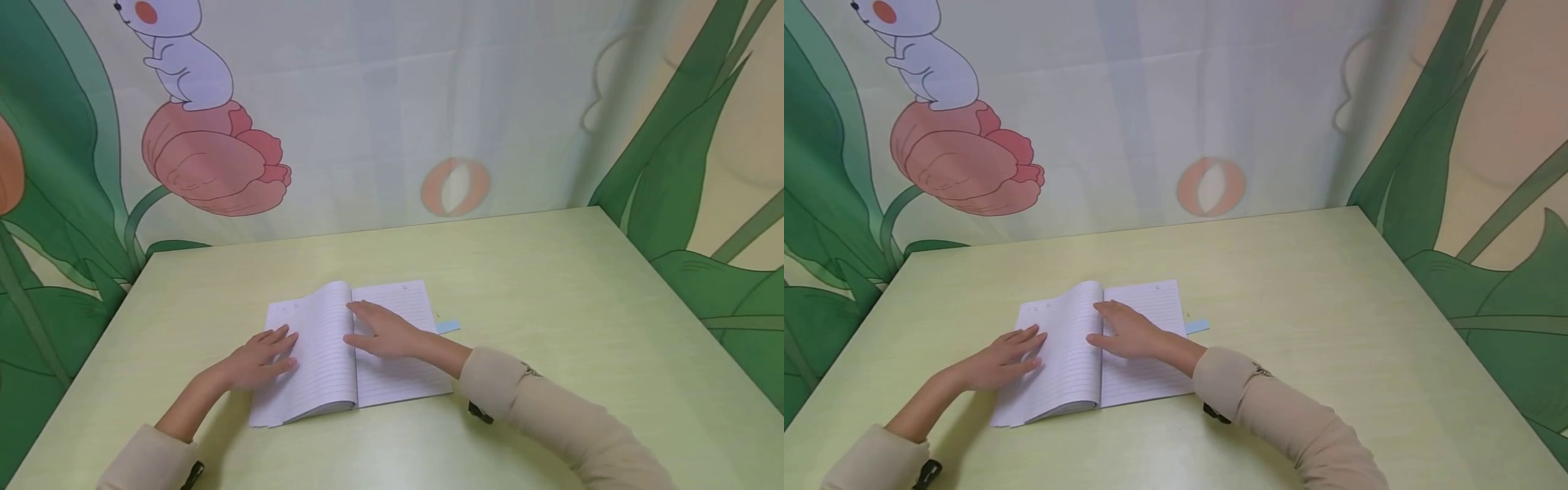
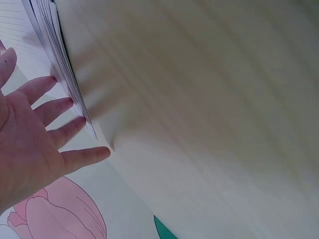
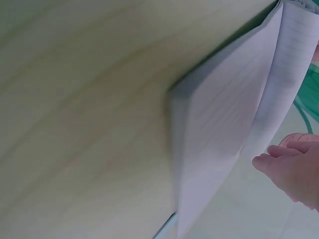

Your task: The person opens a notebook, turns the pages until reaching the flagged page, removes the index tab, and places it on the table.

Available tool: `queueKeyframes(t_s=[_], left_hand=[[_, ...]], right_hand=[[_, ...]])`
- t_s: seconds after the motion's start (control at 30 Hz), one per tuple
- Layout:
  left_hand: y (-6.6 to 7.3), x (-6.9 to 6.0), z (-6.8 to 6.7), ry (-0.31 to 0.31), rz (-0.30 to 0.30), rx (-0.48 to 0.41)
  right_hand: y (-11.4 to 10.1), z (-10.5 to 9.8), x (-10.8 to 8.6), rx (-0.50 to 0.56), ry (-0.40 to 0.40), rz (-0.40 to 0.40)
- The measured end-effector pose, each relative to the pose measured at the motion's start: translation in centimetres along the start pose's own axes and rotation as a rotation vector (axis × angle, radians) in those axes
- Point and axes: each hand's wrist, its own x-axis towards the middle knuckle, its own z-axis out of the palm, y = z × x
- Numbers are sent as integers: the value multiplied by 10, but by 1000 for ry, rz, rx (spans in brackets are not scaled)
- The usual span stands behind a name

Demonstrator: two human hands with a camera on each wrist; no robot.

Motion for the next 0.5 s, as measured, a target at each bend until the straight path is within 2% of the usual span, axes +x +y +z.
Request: queueKeyframes(t_s=[0.2,0.33,0.5], left_hand=[[-1,-1,0,13,-11,45],[-1,-1,-2,18,-14,62],[-2,0,-1,20,12,71]], right_hand=[[27,-9,-10,-59,10,59],[46,-14,-13,-109,44,96],[65,-20,-15,-187,61,139]])
